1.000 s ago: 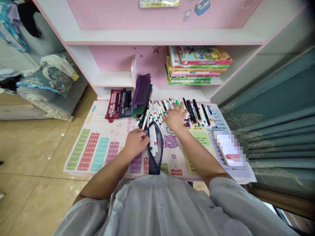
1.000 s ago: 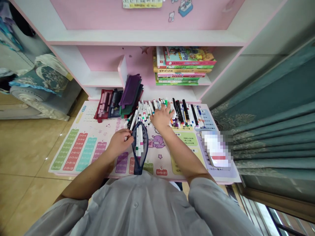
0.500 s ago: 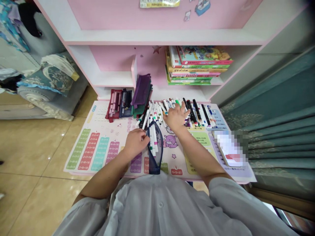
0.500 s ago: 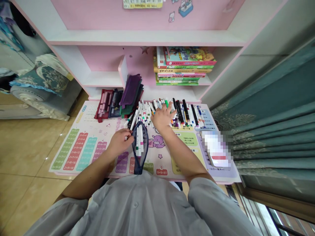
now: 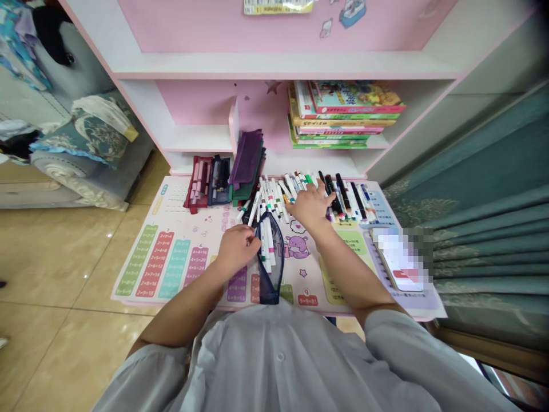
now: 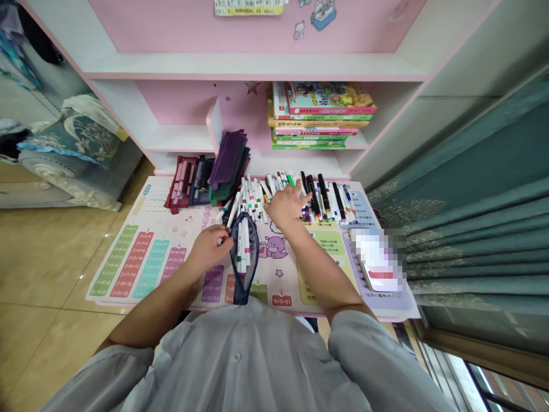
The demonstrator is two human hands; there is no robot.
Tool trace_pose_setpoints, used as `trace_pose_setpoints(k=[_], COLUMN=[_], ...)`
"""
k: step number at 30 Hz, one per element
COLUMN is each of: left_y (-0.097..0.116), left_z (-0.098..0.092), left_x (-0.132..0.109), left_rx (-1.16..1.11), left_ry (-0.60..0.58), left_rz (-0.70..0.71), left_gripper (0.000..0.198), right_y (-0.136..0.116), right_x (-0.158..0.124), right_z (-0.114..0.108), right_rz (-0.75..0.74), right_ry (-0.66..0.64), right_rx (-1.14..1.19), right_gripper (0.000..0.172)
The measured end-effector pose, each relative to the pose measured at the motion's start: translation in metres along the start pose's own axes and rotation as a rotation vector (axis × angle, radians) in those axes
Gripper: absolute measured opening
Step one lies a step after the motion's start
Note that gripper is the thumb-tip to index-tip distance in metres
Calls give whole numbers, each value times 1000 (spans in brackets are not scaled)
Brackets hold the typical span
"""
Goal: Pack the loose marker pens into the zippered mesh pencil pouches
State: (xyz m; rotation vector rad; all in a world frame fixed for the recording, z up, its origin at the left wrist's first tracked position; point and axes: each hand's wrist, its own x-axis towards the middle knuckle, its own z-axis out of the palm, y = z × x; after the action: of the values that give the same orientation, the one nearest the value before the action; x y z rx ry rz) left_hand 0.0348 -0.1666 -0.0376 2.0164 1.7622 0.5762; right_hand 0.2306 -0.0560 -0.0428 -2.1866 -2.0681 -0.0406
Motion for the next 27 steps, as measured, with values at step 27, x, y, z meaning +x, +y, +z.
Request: trace_pose_setpoints(k=[27], left_y=[-3], left_z=[0], left_x=[1], left_rx=[-15], left_ry=[2], left_rz=[-2], left_gripper=[21], right_y=[-31], right_x=[-109], right_z=[-81], right_rz=[-559], right_ry=[-336], right_rx=[-9], right_gripper=[34])
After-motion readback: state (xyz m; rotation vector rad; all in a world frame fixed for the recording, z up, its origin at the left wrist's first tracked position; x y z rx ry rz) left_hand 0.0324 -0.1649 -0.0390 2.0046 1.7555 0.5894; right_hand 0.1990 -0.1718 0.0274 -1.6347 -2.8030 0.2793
